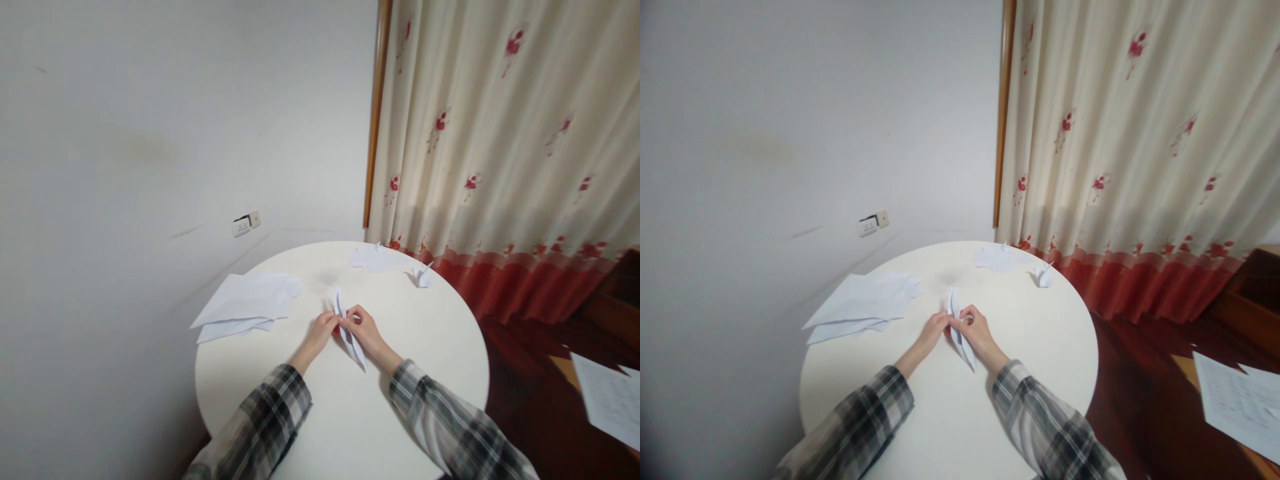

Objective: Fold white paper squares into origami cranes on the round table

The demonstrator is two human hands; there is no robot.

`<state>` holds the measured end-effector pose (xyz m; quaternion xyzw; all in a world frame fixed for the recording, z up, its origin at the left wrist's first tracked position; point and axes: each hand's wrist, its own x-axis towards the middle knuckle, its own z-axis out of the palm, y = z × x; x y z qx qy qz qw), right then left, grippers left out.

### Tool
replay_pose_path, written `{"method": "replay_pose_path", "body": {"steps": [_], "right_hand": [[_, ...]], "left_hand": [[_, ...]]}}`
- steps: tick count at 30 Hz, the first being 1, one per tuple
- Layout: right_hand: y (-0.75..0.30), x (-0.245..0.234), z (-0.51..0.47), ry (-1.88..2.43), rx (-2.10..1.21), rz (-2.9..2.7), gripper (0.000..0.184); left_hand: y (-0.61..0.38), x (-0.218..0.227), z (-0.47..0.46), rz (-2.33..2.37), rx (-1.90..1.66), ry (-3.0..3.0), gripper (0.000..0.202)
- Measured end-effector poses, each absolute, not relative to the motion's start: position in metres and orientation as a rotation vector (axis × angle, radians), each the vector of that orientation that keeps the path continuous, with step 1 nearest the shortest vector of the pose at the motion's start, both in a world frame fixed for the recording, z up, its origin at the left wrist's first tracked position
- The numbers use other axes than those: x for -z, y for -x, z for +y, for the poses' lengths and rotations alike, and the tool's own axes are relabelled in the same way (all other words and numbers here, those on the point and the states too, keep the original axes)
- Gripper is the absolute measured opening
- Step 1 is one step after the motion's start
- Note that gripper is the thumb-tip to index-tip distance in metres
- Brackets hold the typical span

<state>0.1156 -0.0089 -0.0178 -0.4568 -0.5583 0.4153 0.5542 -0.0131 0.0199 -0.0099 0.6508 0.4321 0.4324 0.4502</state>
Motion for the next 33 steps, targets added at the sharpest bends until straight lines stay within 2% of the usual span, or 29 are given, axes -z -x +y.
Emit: {"method": "replay_pose_path", "body": {"steps": [7, 14, 24, 33], "right_hand": [[-0.119, 0.017, -0.008, 1.013, -0.997, -1.333, 0.037], [-0.116, 0.018, -0.010, 0.925, -1.029, -1.194, 0.036], [-0.119, 0.013, -0.011, 0.978, -1.024, -1.033, 0.021], [-0.116, 0.019, -0.009, 1.000, -0.890, -1.049, 0.018]], "left_hand": [[0.010, 0.006, 0.016, 1.044, -1.095, -1.562, 0.021], [0.010, 0.011, 0.021, 0.998, -1.162, -1.556, 0.033], [0.014, 0.025, 0.028, 1.007, -1.228, -1.609, 0.037], [0.014, 0.026, 0.025, 0.978, -1.147, -1.575, 0.038]]}}
